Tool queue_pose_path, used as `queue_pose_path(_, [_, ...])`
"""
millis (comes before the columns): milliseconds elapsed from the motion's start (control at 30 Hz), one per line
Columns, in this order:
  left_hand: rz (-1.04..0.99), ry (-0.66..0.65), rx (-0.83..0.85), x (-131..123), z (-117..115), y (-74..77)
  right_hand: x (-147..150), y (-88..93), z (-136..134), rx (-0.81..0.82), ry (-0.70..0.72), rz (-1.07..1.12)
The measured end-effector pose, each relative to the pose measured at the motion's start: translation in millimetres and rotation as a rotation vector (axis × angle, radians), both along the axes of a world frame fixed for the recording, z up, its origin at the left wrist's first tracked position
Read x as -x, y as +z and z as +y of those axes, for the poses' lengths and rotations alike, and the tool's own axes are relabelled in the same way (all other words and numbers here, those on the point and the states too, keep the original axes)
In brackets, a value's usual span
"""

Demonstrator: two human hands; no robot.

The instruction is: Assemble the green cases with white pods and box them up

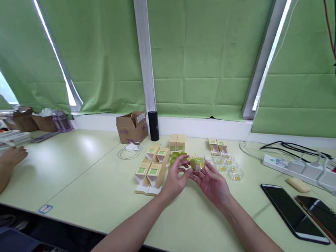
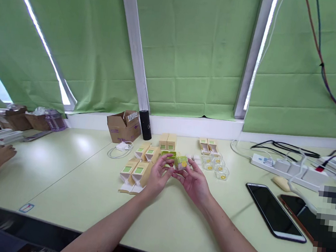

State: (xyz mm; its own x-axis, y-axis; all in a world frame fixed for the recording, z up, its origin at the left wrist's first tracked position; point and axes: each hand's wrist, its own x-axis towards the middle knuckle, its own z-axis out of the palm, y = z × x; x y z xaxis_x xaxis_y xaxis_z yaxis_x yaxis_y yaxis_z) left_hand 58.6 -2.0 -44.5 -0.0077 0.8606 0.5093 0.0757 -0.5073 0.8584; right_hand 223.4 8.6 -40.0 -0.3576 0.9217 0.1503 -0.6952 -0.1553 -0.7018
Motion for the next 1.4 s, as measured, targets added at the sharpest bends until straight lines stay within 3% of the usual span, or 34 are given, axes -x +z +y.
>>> queue_pose_path(633, [-0.128, -0.241, 0.151, 8.7, 8.2, 3.2, -1.1, -2.4, -1.6, -0.085, -0.07, -0.157])
queue_pose_path(967, [-0.111, -0.03, 0.007, 4.6, 2.9, 6.8, -2.8, -8.6, 7.8, -0.046, -0.127, -0.181])
queue_pose_path(1200, [0.218, 0.193, -0.386, 8.8, -3.1, 3.9, -1.9, -13.2, 10.4, 0.0, -0.137, -0.23])
queue_pose_path(1400, [0.341, 0.236, -0.429, 10.5, -4.8, 3.9, -2.0, -10.9, 9.7, 0.04, -0.158, -0.285])
